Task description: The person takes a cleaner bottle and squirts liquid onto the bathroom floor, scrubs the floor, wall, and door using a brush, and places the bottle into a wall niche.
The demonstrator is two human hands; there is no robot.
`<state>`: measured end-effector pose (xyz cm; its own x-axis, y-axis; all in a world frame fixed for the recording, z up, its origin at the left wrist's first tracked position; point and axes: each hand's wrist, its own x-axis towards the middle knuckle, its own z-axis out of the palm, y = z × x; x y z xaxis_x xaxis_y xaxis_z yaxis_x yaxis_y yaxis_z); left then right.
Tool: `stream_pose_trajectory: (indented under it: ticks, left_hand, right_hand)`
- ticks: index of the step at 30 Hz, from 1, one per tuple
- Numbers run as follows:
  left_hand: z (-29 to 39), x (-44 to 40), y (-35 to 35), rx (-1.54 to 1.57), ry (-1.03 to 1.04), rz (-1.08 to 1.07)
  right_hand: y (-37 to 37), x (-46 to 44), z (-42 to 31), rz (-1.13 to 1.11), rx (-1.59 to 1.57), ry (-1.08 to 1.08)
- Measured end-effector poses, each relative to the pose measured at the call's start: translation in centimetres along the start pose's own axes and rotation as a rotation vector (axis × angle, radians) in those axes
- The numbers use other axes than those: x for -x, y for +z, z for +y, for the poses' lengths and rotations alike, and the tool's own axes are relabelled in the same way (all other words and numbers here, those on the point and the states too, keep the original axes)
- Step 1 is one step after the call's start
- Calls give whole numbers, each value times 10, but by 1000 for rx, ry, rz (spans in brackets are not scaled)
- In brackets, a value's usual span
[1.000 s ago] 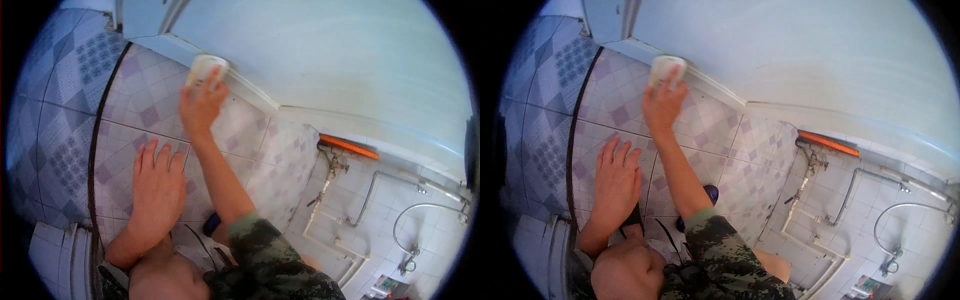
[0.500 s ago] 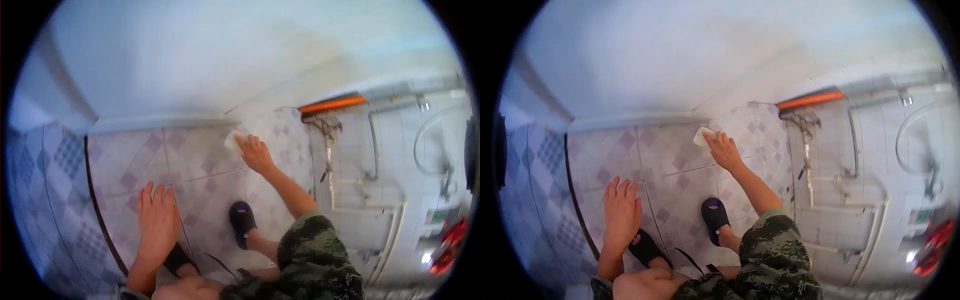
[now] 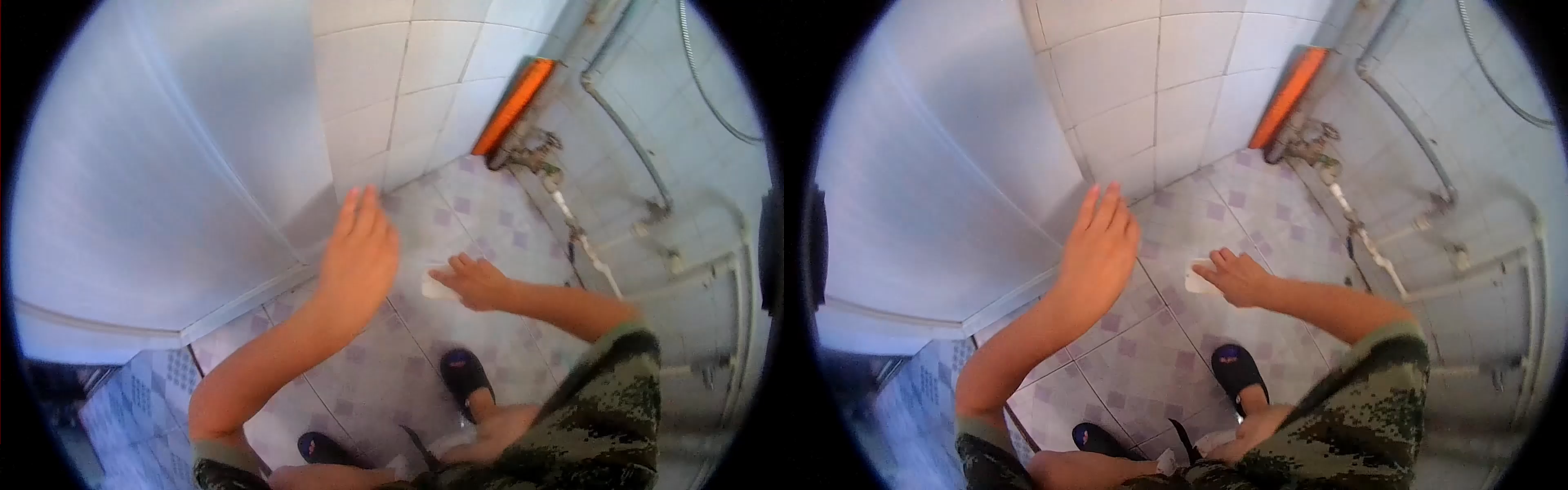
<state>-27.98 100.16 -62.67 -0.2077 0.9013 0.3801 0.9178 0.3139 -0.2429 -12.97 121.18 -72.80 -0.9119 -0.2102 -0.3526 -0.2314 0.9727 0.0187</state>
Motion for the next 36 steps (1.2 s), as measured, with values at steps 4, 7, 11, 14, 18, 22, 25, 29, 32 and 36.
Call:
stream_pose_trajectory:
  ticks: [4, 7, 11, 14, 18, 22, 25, 29, 32, 36]
  left_hand:
    - [-11, -61, 8, -292, -131, -175]
    - [-38, -80, -1, -571, -199, -181]
    - [-60, -90, -27, -742, -277, -342]
    - [-54, -92, -30, -727, -291, -360]
    - [-23, -76, -45, -691, -293, -307]
    - [33, -53, -80, -632, -409, -496]
    - [77, -16, -111, -547, -451, -581]
    - [127, 12, -154, -482, -588, -777]
    - [152, 27, -179, -315, -838, -934]
    - [166, 71, -204, -321, -987, -919]
  right_hand:
    - [48, -6, 18, 119, -187, 67]
    - [78, -11, 25, 236, -336, 144]
    - [96, -25, 38, 218, -504, 179]
    - [104, -39, 47, 322, -575, 195]
    - [95, -63, 51, 299, -714, 217]
    - [86, -95, 42, 283, -807, 137]
    - [74, -121, 23, 154, -808, -2]
    - [75, -153, -15, 79, -770, -210]
    - [77, -162, -42, 85, -709, -324]
    - [81, -170, -65, 21, -751, -357]
